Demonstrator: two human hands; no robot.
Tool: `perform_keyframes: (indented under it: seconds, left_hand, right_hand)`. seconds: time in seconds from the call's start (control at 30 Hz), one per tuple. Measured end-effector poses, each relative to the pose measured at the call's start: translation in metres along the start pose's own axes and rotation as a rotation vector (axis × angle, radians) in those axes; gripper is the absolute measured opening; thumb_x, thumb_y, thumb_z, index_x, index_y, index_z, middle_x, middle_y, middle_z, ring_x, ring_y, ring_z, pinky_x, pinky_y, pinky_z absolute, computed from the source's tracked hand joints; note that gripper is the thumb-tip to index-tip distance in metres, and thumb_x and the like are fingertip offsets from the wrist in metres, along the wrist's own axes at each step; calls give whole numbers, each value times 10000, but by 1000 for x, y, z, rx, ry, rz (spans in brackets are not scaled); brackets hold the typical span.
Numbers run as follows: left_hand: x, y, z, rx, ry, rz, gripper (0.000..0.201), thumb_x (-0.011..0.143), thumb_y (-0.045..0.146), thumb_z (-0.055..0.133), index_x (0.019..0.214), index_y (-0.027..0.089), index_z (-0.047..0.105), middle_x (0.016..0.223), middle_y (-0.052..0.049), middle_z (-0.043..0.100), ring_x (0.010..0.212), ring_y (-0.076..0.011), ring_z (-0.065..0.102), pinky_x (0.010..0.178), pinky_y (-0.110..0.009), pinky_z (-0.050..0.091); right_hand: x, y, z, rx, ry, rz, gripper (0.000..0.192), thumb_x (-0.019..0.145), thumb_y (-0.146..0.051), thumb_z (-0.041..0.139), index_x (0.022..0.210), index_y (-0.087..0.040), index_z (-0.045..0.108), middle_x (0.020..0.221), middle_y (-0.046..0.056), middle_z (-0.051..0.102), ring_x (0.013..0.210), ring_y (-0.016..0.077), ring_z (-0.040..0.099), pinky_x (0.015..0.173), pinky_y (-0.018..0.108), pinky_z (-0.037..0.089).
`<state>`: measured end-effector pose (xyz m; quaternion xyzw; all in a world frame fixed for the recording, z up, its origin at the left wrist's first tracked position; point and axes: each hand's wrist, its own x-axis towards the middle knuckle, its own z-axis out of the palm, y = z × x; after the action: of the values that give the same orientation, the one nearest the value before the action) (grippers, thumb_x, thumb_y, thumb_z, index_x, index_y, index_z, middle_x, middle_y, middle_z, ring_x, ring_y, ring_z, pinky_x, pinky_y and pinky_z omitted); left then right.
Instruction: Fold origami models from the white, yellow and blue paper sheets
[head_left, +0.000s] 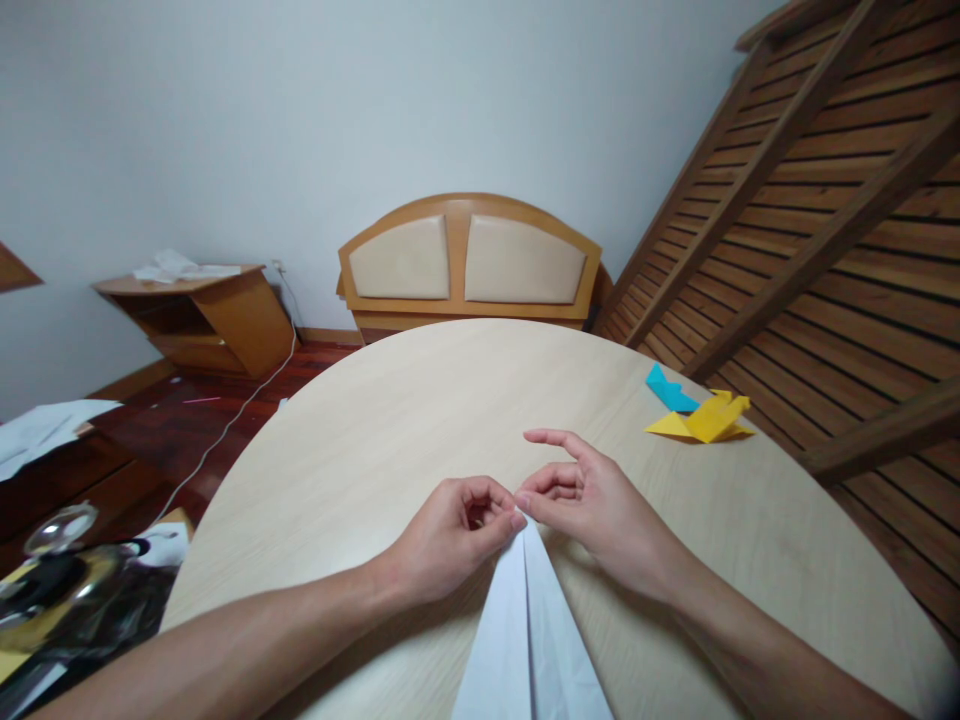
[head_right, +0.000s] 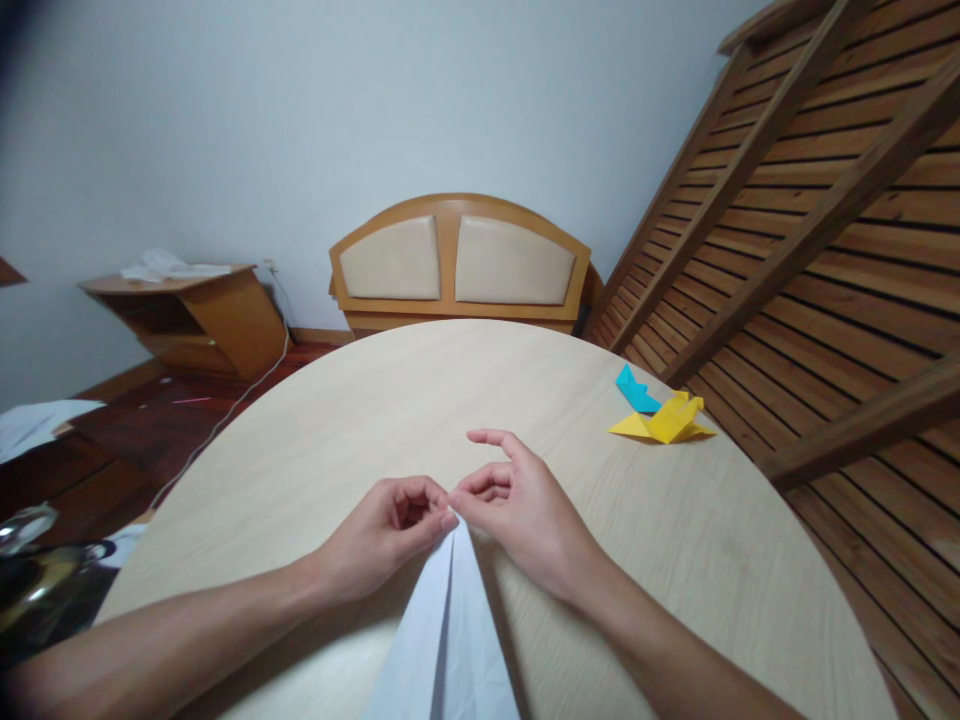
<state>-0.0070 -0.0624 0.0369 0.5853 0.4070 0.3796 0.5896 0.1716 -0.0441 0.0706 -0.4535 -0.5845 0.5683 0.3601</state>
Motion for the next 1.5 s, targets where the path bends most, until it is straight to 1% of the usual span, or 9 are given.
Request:
perform_keyframes:
  seconds: [0.17, 0.37, 0.47, 0.57, 0.63, 0.77, 1.0, 1.33, 1.5]
  left_hand:
    - [0, -1, -4, 11, -45, -13, 347, 826, 459, 725, 777, 130, 626, 664, 22, 536, 584, -83, 404, 558, -232, 302]
    - [-1, 2, -7, 32, -92, -113, 387, 769, 497, 757, 773, 128, 641, 640, 15, 543, 567, -87, 424, 545, -230, 298]
    - [-1, 3, -7, 39, -71, -105, 384, 764, 496, 757, 766, 133, 633, 654, 13, 543, 577, -90, 428, 550, -232, 300]
    - [-1, 2, -7, 33, -35, -81, 367, 778, 480, 742, 738, 137, 617, 649, 20, 531, 578, -89, 414, 555, -237, 294]
    - [-1, 1, -6, 28, -27, -68, 351, 794, 464, 727, 724, 141, 608, 633, 30, 512, 573, -87, 397, 554, -238, 286]
    - [0, 0, -6, 25, -31, -56, 339, 813, 446, 708, 707, 146, 590, 624, 39, 488, 575, -88, 382, 563, -241, 285]
    - [1, -2, -12, 138, -68, -96, 290, 855, 408, 661, 773, 132, 626, 658, 22, 524, 597, -97, 403, 566, -242, 293]
    - [-3, 2, -21, 371, -162, -113, 268, 923, 376, 570, 817, 138, 636, 686, 25, 507, 617, -99, 389, 563, -232, 304]
    - [-3, 3, -26, 434, -166, -119, 283, 943, 395, 532, 835, 150, 624, 718, 19, 519, 635, -105, 415, 559, -226, 305]
  right_hand:
    - [0, -2, -2, -22, 46, -43, 746, 677, -328, 823, 1295, -186, 432, 757, -4, 724, 734, 199, 713, 721, 337, 562]
    - [4, -5, -9, -52, 126, -107, 693, 681, -407, 811, 1240, -192, 462, 719, -11, 710, 727, 208, 710, 715, 341, 562]
    - [7, -1, -11, -29, 133, -129, 689, 685, -419, 811, 1238, -200, 463, 756, 0, 714, 746, 207, 708, 730, 347, 563]
    - [10, 3, -12, 11, 107, -110, 711, 690, -425, 818, 1261, -198, 460, 853, 26, 730, 776, 196, 708, 752, 342, 558]
    - [11, 6, -12, 14, 52, -73, 695, 694, -419, 822, 1254, -188, 482, 882, 36, 733, 788, 193, 708, 762, 341, 551]
    - [12, 8, -12, -31, -25, -61, 577, 730, -391, 802, 1195, -173, 540, 746, -10, 703, 746, 184, 690, 746, 332, 526]
    - [13, 3, -21, -75, 131, -150, 585, 721, -376, 799, 1195, -183, 516, 677, -45, 648, 672, 170, 642, 709, 319, 508]
    - [24, 4, -41, -58, 268, -253, 583, 703, -417, 820, 1163, -192, 541, 653, -52, 625, 636, 161, 614, 651, 305, 507]
    - [30, 7, -53, -10, 320, -262, 628, 669, -409, 846, 1173, -197, 537, 652, -59, 618, 629, 159, 611, 630, 298, 519]
